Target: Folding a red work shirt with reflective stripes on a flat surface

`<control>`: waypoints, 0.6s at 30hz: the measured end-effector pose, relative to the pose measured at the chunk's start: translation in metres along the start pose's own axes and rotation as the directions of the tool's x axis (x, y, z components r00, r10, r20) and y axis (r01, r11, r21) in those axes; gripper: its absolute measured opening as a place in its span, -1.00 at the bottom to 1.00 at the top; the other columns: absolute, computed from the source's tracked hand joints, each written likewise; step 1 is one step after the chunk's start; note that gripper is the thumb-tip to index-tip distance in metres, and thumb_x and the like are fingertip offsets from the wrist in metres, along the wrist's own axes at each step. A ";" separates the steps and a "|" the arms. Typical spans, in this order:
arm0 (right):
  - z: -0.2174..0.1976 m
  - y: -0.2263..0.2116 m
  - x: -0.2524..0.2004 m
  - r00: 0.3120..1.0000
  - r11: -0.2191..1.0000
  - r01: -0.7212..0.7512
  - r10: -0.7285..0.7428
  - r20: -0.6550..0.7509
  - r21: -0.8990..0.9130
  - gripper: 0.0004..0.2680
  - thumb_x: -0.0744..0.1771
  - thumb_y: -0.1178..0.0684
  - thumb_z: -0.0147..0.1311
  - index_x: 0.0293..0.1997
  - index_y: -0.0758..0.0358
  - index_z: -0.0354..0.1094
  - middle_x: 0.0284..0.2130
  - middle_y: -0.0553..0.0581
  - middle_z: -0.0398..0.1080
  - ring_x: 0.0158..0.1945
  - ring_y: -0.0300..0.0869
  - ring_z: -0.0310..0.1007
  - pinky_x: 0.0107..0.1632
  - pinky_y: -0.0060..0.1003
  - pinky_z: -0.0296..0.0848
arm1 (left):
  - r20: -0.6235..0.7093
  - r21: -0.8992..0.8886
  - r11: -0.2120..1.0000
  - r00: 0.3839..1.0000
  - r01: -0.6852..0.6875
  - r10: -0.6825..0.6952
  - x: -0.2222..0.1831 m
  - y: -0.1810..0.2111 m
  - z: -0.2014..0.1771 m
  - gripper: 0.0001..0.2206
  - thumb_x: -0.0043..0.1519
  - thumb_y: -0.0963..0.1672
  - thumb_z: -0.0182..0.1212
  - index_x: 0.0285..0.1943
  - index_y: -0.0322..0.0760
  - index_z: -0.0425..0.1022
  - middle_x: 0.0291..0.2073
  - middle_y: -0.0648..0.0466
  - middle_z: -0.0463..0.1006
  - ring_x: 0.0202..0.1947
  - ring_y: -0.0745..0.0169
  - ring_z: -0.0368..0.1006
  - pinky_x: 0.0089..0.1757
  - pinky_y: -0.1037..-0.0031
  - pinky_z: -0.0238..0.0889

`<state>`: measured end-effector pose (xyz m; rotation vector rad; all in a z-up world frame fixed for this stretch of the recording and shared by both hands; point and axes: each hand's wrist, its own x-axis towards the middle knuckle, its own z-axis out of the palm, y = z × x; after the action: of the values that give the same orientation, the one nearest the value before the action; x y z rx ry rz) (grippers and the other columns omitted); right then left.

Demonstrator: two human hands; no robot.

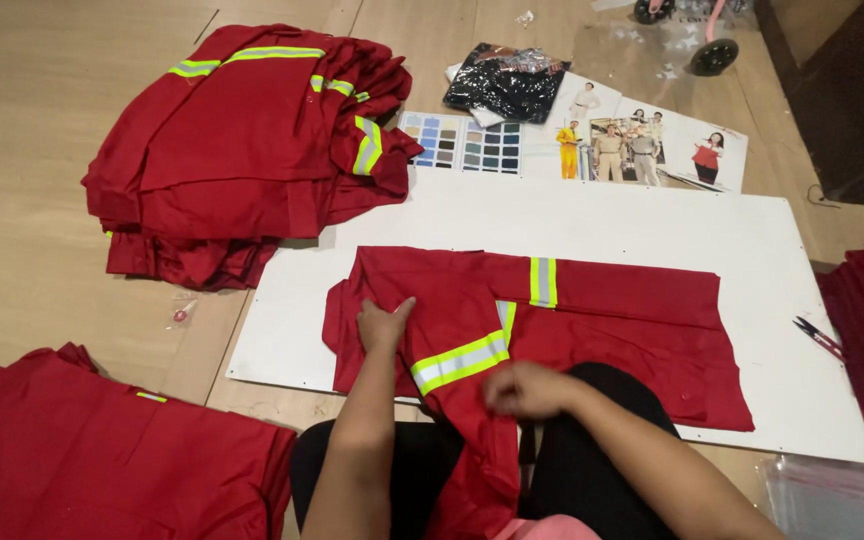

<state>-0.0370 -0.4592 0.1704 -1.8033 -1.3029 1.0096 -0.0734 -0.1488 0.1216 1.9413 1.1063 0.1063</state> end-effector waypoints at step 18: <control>-0.020 0.024 0.115 0.838 0.832 -0.425 0.213 -0.502 -0.356 -0.68 0.36 -0.26 0.08 0.10 0.05 0.52 0.08 0.15 0.47 0.21 0.10 0.39 0.19 0.06 0.37 | 0.164 -0.501 0.808 0.951 0.309 -0.262 0.092 -0.079 0.052 -0.50 0.24 -0.03 0.36 0.14 -0.64 0.48 -0.11 -0.46 0.55 -0.27 -0.41 0.62 -0.33 -0.11 0.52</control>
<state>0.0137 -0.3567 0.1362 -2.5079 -1.0035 0.4059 -0.0463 -0.0971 0.0026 1.2665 1.1564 0.1396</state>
